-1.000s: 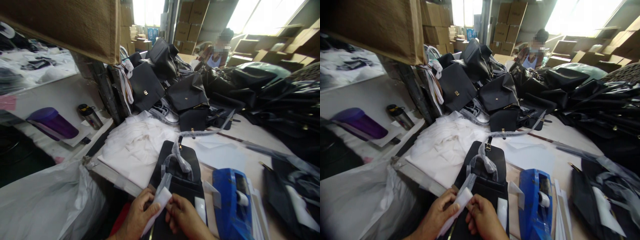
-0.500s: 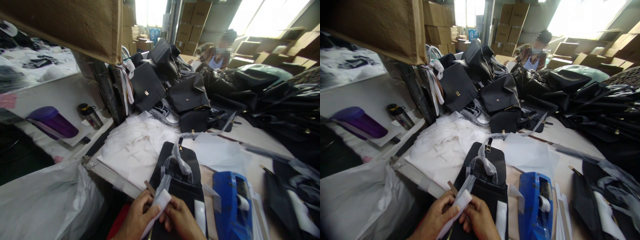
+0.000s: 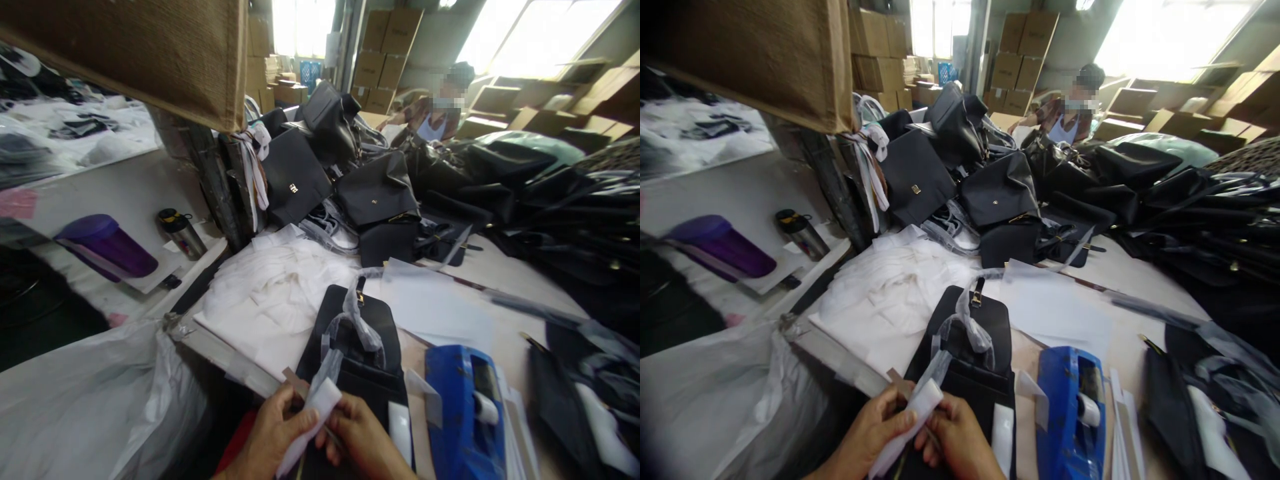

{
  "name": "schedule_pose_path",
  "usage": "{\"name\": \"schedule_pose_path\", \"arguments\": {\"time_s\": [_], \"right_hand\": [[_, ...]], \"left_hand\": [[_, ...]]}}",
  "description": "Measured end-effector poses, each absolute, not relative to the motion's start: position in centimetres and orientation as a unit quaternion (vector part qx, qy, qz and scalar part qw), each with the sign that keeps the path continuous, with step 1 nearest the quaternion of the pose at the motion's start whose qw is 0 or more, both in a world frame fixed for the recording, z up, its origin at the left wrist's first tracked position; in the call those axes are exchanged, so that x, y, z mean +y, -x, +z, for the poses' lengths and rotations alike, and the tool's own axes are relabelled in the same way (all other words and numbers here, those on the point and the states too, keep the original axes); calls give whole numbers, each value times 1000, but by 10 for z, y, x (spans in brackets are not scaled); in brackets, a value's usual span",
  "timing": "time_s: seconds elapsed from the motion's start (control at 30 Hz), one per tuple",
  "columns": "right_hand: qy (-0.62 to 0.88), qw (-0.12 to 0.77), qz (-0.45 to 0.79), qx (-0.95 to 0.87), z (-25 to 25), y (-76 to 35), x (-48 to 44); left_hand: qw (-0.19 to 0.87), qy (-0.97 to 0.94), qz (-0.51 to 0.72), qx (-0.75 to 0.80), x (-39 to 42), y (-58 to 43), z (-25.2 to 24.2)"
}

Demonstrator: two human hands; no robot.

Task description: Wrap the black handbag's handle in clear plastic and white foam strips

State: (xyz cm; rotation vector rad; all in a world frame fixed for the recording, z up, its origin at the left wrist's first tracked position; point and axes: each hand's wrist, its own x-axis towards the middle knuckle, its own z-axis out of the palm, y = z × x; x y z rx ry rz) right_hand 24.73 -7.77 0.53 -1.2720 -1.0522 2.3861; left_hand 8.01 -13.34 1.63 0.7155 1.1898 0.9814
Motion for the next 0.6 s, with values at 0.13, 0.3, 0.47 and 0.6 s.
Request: {"name": "schedule_pose_path", "arguments": {"time_s": [0.13, 0.3, 0.47, 0.6], "right_hand": [[458, 121, 788, -393, 8, -246, -77], [470, 84, 769, -424, 12, -257, -81], [500, 37, 755, -423, 17, -275, -86], [491, 70, 752, -435, 14, -273, -84]], "left_hand": [[649, -320, 429, 541, -135, -80, 13], [631, -328, 415, 568, -136, -80, 15], [626, -332, 411, 574, -136, -81, 17], [626, -337, 418, 566, -135, -82, 16]]}}
